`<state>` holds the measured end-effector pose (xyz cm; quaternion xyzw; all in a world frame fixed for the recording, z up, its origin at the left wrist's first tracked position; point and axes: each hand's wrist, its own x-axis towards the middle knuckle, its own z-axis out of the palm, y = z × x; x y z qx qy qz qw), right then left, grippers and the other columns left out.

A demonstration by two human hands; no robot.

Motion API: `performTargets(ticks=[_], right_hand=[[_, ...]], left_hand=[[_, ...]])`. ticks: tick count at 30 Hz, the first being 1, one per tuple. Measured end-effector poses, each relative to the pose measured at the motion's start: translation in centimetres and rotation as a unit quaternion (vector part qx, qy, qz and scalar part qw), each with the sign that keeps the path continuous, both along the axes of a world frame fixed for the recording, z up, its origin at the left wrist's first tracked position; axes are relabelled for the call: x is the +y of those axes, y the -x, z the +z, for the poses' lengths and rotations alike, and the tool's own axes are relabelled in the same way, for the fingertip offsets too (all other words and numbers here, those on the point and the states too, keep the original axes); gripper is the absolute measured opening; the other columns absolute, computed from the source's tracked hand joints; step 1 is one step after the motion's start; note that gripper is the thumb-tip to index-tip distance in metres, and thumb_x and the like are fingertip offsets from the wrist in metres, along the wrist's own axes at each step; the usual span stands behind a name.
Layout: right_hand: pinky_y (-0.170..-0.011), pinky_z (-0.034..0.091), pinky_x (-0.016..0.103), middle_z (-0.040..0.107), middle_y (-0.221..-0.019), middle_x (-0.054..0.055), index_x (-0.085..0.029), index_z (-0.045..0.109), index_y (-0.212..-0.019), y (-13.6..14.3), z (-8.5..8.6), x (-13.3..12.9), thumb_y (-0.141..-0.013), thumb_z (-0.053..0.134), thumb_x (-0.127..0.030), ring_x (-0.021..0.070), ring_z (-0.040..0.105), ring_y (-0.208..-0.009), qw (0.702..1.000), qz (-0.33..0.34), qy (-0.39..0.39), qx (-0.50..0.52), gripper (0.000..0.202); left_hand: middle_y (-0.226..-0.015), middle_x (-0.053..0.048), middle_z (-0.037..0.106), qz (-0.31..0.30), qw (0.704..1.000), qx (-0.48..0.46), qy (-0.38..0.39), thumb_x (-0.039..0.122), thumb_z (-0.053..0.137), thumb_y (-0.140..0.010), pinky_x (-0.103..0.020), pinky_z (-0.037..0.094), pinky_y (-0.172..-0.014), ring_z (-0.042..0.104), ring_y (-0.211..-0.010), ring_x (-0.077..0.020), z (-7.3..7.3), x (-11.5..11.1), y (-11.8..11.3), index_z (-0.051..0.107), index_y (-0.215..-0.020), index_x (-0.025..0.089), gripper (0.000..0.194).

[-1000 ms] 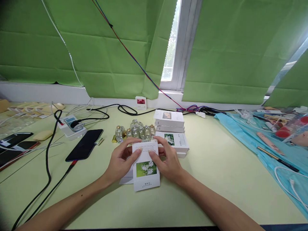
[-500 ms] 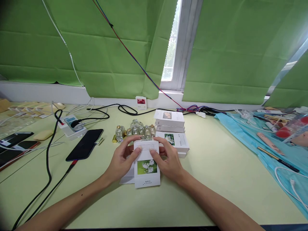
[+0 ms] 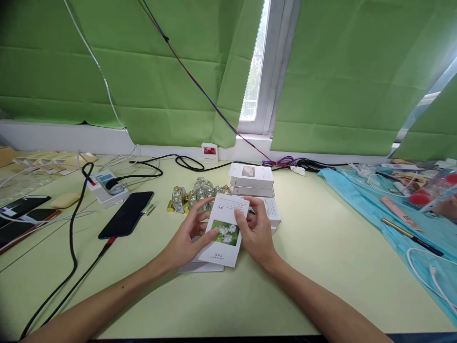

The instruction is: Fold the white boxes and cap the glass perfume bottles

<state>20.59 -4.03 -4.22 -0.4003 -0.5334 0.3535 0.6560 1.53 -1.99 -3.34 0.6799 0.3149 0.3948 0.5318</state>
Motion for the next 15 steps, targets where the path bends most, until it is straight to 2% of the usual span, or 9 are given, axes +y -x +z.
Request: performTargets(ticks=[4,6,10,12,15], right_hand=[[-0.060,0.062,0.029,0.069,-0.112,0.006,-0.026,0.053,-0.110,-0.1,0.3,0.0,-0.094,0.067,-0.049,0.0182,0.072,-0.079,1.000,-0.028,0.003,0.006,0.031],[-0.057,0.059,0.028,0.070,-0.105,0.005,-0.026,0.053,-0.108,-0.2,0.4,0.1,-0.094,0.066,-0.050,0.0189,0.071,-0.079,0.999,-0.034,0.007,0.006,0.031],[-0.065,0.059,0.030,0.070,-0.098,0.005,-0.024,0.057,-0.102,-0.5,0.4,0.4,-0.092,0.068,-0.052,0.0202,0.069,-0.083,0.998,-0.059,0.010,0.007,0.032],[-0.064,0.058,0.030,0.070,-0.095,0.004,-0.024,0.058,-0.098,-0.6,0.4,0.5,-0.091,0.068,-0.053,0.0193,0.068,-0.079,0.998,-0.065,0.017,0.012,0.032],[-0.060,0.056,0.029,0.069,-0.089,0.003,-0.024,0.058,-0.094,-0.7,0.4,0.6,-0.091,0.067,-0.055,0.0182,0.065,-0.073,0.998,-0.060,0.028,0.011,0.032]], left_hand=[[-0.120,-0.012,0.066,-0.050,0.998,0.005,-0.025,0.042,0.072,-0.089,-0.036,0.060,-0.079,0.071,-0.092,-0.0224,-0.1,-0.1,0.4,0.022,-0.158,0.033,0.086],[-0.127,-0.014,0.064,-0.077,0.995,0.012,-0.061,0.040,0.076,-0.084,-0.039,0.060,-0.083,0.071,-0.097,-0.0250,-0.2,-0.1,0.8,0.022,-0.159,0.034,0.093],[-0.136,-0.015,0.058,-0.104,0.980,0.054,-0.161,0.040,0.086,-0.071,-0.044,0.059,-0.089,0.067,-0.108,-0.0307,-0.3,-0.2,1.4,0.025,-0.160,0.037,0.107],[-0.140,-0.015,0.054,-0.109,0.968,0.078,-0.211,0.040,0.088,-0.067,-0.045,0.057,-0.092,0.064,-0.113,-0.0321,-0.2,-0.2,1.5,0.026,-0.159,0.039,0.110],[-0.138,-0.013,0.052,-0.106,0.950,0.118,-0.267,0.036,0.088,-0.069,-0.045,0.056,-0.095,0.059,-0.119,-0.0325,0.1,-0.2,1.4,0.031,-0.157,0.040,0.105]])
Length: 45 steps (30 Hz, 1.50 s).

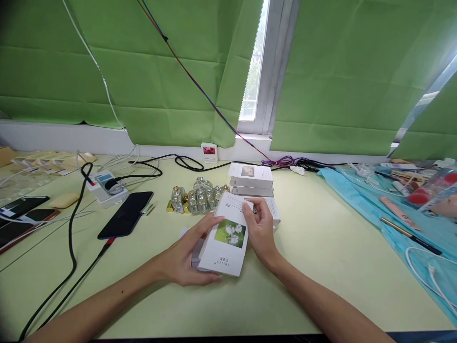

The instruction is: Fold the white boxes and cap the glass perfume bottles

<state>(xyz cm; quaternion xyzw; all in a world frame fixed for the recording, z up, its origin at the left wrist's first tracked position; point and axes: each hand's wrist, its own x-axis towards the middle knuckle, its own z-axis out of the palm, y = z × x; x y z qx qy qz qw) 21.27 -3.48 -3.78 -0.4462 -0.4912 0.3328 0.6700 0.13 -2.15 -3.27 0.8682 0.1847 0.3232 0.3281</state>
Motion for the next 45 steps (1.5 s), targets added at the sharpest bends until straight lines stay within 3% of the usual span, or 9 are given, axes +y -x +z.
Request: performTargets(ticks=[7,11,19,23,26,31,37,42,45], right_hand=[[-0.056,0.054,0.028,0.069,-0.088,0.003,-0.024,0.060,-0.096,-0.1,0.0,-0.1,-0.094,0.061,-0.057,0.0181,0.063,-0.070,0.999,0.000,0.001,-0.054,0.034],[-0.060,0.055,0.029,0.069,-0.088,0.003,-0.023,0.064,-0.105,-0.1,0.1,-0.2,-0.098,0.057,-0.055,0.0190,0.064,-0.074,0.996,0.006,-0.011,-0.084,0.034],[-0.073,0.063,0.037,0.066,-0.131,0.010,-0.027,0.057,-0.134,-0.3,-0.5,-0.6,-0.101,0.050,-0.054,0.0286,0.067,-0.111,0.989,0.046,-0.058,-0.128,0.043],[-0.084,0.065,0.041,0.059,-0.143,0.011,-0.029,0.049,-0.145,-0.5,-1.2,-0.6,-0.102,0.051,-0.052,0.0299,0.063,-0.123,0.981,0.098,-0.081,-0.144,0.049],[-0.095,0.062,0.044,0.047,-0.154,0.012,-0.032,0.043,-0.150,-0.6,-1.4,-0.5,-0.100,0.056,-0.052,0.0313,0.053,-0.136,0.970,0.133,-0.106,-0.175,0.055],[-0.109,0.052,0.054,0.034,-0.162,0.012,-0.035,0.037,-0.154,-0.5,-1.1,-0.5,-0.089,0.074,-0.050,0.0361,0.027,-0.154,0.943,0.134,-0.150,-0.264,0.076],[-0.105,0.054,0.054,0.040,-0.156,0.013,-0.037,0.039,-0.151,-0.3,-0.9,-0.6,-0.093,0.071,-0.029,0.0346,0.037,-0.148,0.933,0.087,-0.168,-0.308,0.067],[-0.098,0.058,0.048,0.050,-0.146,0.013,-0.034,0.049,-0.144,-0.3,-0.9,-0.4,-0.096,0.060,-0.019,0.0313,0.050,-0.137,0.934,0.041,-0.178,-0.308,0.052],[-0.092,0.060,0.043,0.056,-0.138,0.013,-0.030,0.052,-0.142,-0.4,-0.9,-0.3,-0.096,0.059,-0.017,0.0287,0.057,-0.130,0.928,0.027,-0.208,-0.308,0.049]], left_hand=[[-0.133,-0.012,0.051,0.028,0.999,0.033,-0.005,0.045,0.088,-0.069,-0.046,0.052,-0.098,0.055,-0.121,-0.0337,-0.4,0.2,0.0,0.036,-0.154,0.040,0.100],[-0.131,-0.011,0.053,0.045,0.999,-0.009,0.017,0.054,0.087,-0.068,-0.046,0.051,-0.097,0.056,-0.117,-0.0331,-0.4,0.2,-0.1,0.040,-0.151,0.038,0.096],[-0.133,-0.012,0.057,0.053,0.977,-0.167,0.118,0.067,0.075,-0.077,-0.043,0.054,-0.094,0.062,-0.115,-0.0315,0.3,0.4,-0.2,0.049,-0.138,0.029,0.077],[-0.109,-0.008,0.066,0.031,0.954,-0.196,0.223,0.073,0.069,-0.079,-0.032,0.059,-0.068,0.069,-0.082,-0.0210,0.5,0.6,-0.3,0.046,-0.135,0.030,0.073],[-0.098,-0.005,0.066,0.021,0.932,-0.224,0.283,0.075,0.068,-0.078,-0.026,0.054,-0.052,0.064,-0.062,-0.0145,0.4,0.9,-0.4,0.047,-0.131,0.030,0.073],[-0.094,-0.004,0.069,0.040,0.910,-0.257,0.323,0.076,0.066,-0.079,-0.028,0.054,-0.053,0.063,-0.058,-0.0148,-0.3,1.5,-0.2,0.050,-0.132,0.030,0.071],[-0.124,-0.008,0.067,0.100,0.911,-0.266,0.299,0.066,0.077,-0.077,-0.029,0.058,-0.073,0.070,-0.093,-0.0216,-0.4,1.7,-0.2,0.061,-0.124,0.030,0.061],[-0.091,-0.004,0.070,0.092,0.912,-0.246,0.316,0.069,0.068,-0.083,-0.026,0.052,-0.054,0.062,-0.061,-0.0146,0.2,1.1,-0.5,0.057,-0.128,0.026,0.063],[-0.082,-0.002,0.068,0.111,0.914,-0.238,0.309,0.066,0.065,-0.088,-0.025,0.049,-0.050,0.057,-0.054,-0.0121,0.6,1.0,-0.6,0.060,-0.124,0.023,0.057]])
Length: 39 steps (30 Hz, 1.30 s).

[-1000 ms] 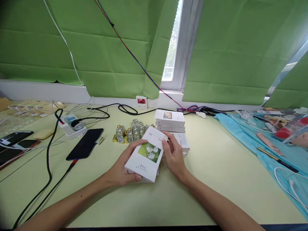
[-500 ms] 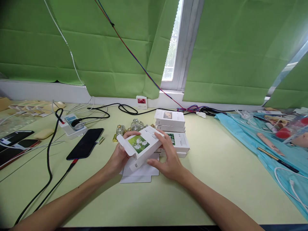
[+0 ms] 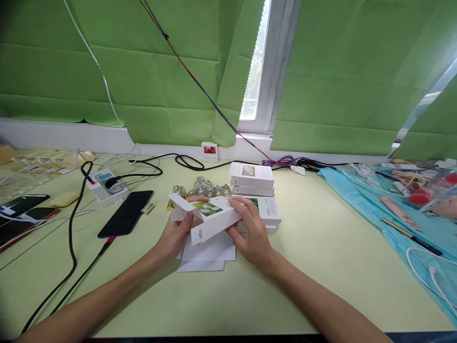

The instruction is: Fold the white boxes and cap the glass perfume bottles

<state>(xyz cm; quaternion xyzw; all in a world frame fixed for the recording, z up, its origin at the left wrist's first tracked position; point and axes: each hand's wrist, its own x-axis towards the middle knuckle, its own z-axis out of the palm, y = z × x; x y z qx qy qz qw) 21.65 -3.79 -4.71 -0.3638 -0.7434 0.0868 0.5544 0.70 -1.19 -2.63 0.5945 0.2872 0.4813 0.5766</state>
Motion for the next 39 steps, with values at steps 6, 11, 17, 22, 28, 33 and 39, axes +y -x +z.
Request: performTargets(ticks=[6,11,17,22,28,33,39], right_hand=[[-0.083,0.059,0.035,0.069,-0.118,0.009,-0.026,0.058,-0.129,0.2,0.0,0.0,-0.095,0.064,-0.018,0.0239,0.067,-0.107,1.000,0.002,-0.019,-0.008,0.035],[-0.072,0.057,0.031,0.073,-0.102,0.005,-0.024,0.060,-0.120,0.3,-0.1,-0.1,-0.095,0.067,-0.026,0.0200,0.069,-0.087,1.000,0.005,-0.019,-0.011,0.026],[-0.065,0.057,0.029,0.075,-0.097,0.005,-0.023,0.059,-0.119,0.4,-0.3,-0.2,-0.096,0.066,-0.031,0.0188,0.068,-0.078,1.000,0.006,-0.007,-0.012,0.026],[-0.070,0.060,0.032,0.074,-0.102,0.007,-0.022,0.058,-0.122,0.3,-0.6,-0.2,-0.097,0.064,-0.033,0.0203,0.070,-0.084,0.998,0.026,0.058,0.026,0.028],[-0.074,0.063,0.034,0.073,-0.112,0.009,-0.023,0.055,-0.128,0.3,-0.9,-0.1,-0.098,0.064,-0.033,0.0225,0.073,-0.094,0.989,0.079,0.102,0.066,0.033],[-0.074,0.064,0.034,0.074,-0.113,0.009,-0.023,0.053,-0.130,0.4,-0.9,-0.2,-0.099,0.063,-0.036,0.0224,0.073,-0.093,0.984,0.103,0.133,0.065,0.035],[-0.074,0.063,0.035,0.074,-0.109,0.009,-0.023,0.052,-0.130,0.2,-1.0,-0.2,-0.099,0.061,-0.038,0.0226,0.073,-0.091,0.984,0.091,0.149,0.032,0.036]], left_hand=[[-0.051,0.002,0.051,0.043,0.999,-0.008,-0.003,0.062,0.058,-0.094,-0.023,0.037,-0.044,0.045,-0.043,-0.0088,0.0,0.5,0.2,0.062,-0.076,0.017,0.049],[-0.044,0.002,0.043,0.106,0.994,0.010,-0.013,0.058,0.055,-0.097,-0.023,0.034,-0.043,0.042,-0.041,-0.0085,-0.2,0.7,0.2,0.051,-0.056,0.018,0.057],[-0.059,0.001,0.051,0.160,0.985,0.004,-0.071,0.059,0.053,-0.097,-0.022,0.039,-0.040,0.048,-0.048,-0.0100,-0.6,0.6,0.3,0.058,-0.075,0.019,0.046],[-0.100,-0.002,0.059,0.189,0.962,-0.002,-0.197,0.048,0.056,-0.099,-0.022,0.051,-0.040,0.058,-0.056,-0.0090,-0.5,0.2,-0.2,0.049,-0.122,0.029,0.031],[-0.132,-0.008,0.048,0.209,0.933,0.056,-0.289,0.033,0.062,-0.096,-0.022,0.058,-0.051,0.065,-0.079,-0.0114,-1.3,-0.2,-0.3,0.040,-0.141,0.039,0.051],[-0.129,-0.009,0.054,0.198,0.943,0.087,-0.254,0.034,0.067,-0.094,-0.023,0.059,-0.054,0.068,-0.083,-0.0142,-1.3,-0.1,-0.2,0.039,-0.140,0.036,0.053],[-0.103,-0.003,0.066,0.187,0.961,0.070,-0.189,0.036,0.072,-0.090,-0.021,0.056,-0.050,0.068,-0.072,-0.0131,-0.7,-0.1,-0.4,0.039,-0.129,0.031,0.051]])
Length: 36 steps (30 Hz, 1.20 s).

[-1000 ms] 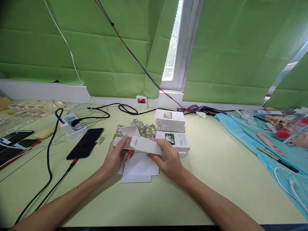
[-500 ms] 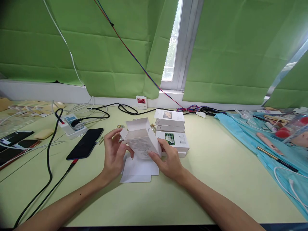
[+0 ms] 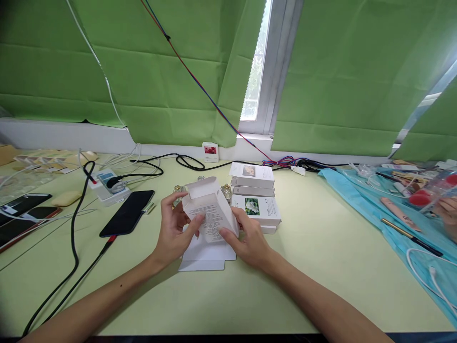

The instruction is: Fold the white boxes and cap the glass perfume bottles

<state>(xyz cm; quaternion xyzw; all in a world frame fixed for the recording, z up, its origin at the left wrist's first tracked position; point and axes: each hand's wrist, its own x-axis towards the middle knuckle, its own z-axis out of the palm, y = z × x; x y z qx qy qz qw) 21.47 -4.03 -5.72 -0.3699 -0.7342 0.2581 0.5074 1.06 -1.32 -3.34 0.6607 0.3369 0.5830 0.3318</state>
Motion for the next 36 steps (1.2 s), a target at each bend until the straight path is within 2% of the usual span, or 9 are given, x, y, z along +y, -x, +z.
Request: performTargets(ticks=[7,11,16,19,23,28,31,33,36], right_hand=[[-0.075,0.063,0.035,0.074,-0.112,0.009,-0.022,0.050,-0.134,0.0,0.0,0.1,-0.100,0.059,-0.040,0.0225,0.072,-0.093,1.000,0.003,0.020,-0.017,0.039],[-0.061,0.061,0.031,0.075,-0.105,0.008,-0.021,0.049,-0.138,0.2,0.1,0.1,-0.100,0.059,-0.041,0.0182,0.071,-0.075,0.999,0.001,0.037,-0.010,0.045],[-0.049,0.051,0.026,0.070,-0.074,-0.001,-0.019,0.043,-0.149,0.2,0.0,0.1,-0.099,0.060,-0.041,0.0117,0.058,-0.048,0.998,-0.013,0.052,-0.044,0.058],[-0.048,0.047,0.025,0.066,-0.064,-0.004,-0.015,0.044,-0.150,0.2,-0.1,0.0,-0.098,0.060,-0.040,0.0104,0.050,-0.045,0.997,-0.014,0.032,-0.075,0.060],[-0.051,0.048,0.026,0.076,-0.078,0.002,-0.016,0.044,-0.148,0.3,-0.1,0.0,-0.097,0.062,-0.039,0.0097,0.050,-0.046,0.995,-0.003,0.024,-0.099,0.059],[-0.044,0.046,0.023,0.073,-0.125,0.014,-0.024,0.033,-0.146,0.5,-0.1,-0.2,-0.094,0.065,-0.035,0.0052,0.048,-0.042,0.998,-0.004,0.052,-0.035,0.062],[-0.048,0.047,0.024,0.078,-0.110,0.009,-0.023,0.045,-0.137,0.4,0.2,-0.5,-0.093,0.067,-0.033,0.0080,0.053,-0.046,0.996,-0.001,0.038,-0.081,0.049],[-0.058,0.053,0.028,0.078,-0.102,0.006,-0.023,0.055,-0.131,0.4,0.5,-0.7,-0.093,0.068,-0.032,0.0129,0.063,-0.058,0.989,0.016,0.014,-0.148,0.041],[-0.083,0.059,0.038,0.071,-0.130,0.012,-0.024,0.057,-0.136,0.4,1.1,-1.0,-0.090,0.074,-0.034,0.0238,0.073,-0.095,0.973,0.053,-0.008,-0.226,0.050]], left_hand=[[-0.084,0.003,0.066,0.015,1.000,-0.022,0.001,0.032,0.076,-0.085,-0.018,0.053,-0.046,0.068,-0.064,-0.0124,0.7,0.1,-0.1,0.038,-0.115,0.028,0.049],[-0.082,0.004,0.067,0.045,0.998,-0.052,-0.010,0.033,0.079,-0.082,-0.018,0.052,-0.045,0.070,-0.064,-0.0134,1.1,0.2,-0.1,0.038,-0.112,0.028,0.051],[-0.085,0.003,0.067,0.110,0.989,-0.088,-0.043,0.034,0.081,-0.080,-0.019,0.054,-0.047,0.071,-0.066,-0.0141,1.4,0.7,0.2,0.038,-0.113,0.028,0.054],[-0.091,0.001,0.067,0.156,0.981,-0.081,-0.078,0.033,0.081,-0.081,-0.019,0.055,-0.050,0.072,-0.071,-0.0141,1.5,0.9,0.5,0.038,-0.116,0.028,0.055],[-0.099,-0.001,0.065,0.183,0.975,-0.056,-0.116,0.029,0.079,-0.083,-0.018,0.055,-0.052,0.071,-0.074,-0.0122,1.4,0.9,0.7,0.040,-0.120,0.027,0.054],[-0.110,-0.004,0.060,0.232,0.954,-0.032,-0.187,0.026,0.080,-0.081,-0.017,0.053,-0.051,0.068,-0.082,-0.0125,1.1,1.0,0.7,0.043,-0.121,0.026,0.055],[-0.109,-0.003,0.060,0.239,0.952,-0.025,-0.188,0.025,0.079,-0.081,-0.017,0.052,-0.052,0.067,-0.081,-0.0121,1.1,1.1,0.7,0.043,-0.122,0.027,0.054],[-0.108,-0.002,0.061,0.237,0.955,-0.020,-0.179,0.024,0.079,-0.081,-0.016,0.052,-0.051,0.066,-0.078,-0.0109,1.2,1.1,0.7,0.044,-0.122,0.027,0.053],[-0.104,-0.002,0.062,0.233,0.958,-0.016,-0.167,0.025,0.079,-0.082,-0.016,0.051,-0.049,0.066,-0.072,-0.0095,1.2,1.0,0.5,0.045,-0.120,0.026,0.051]])
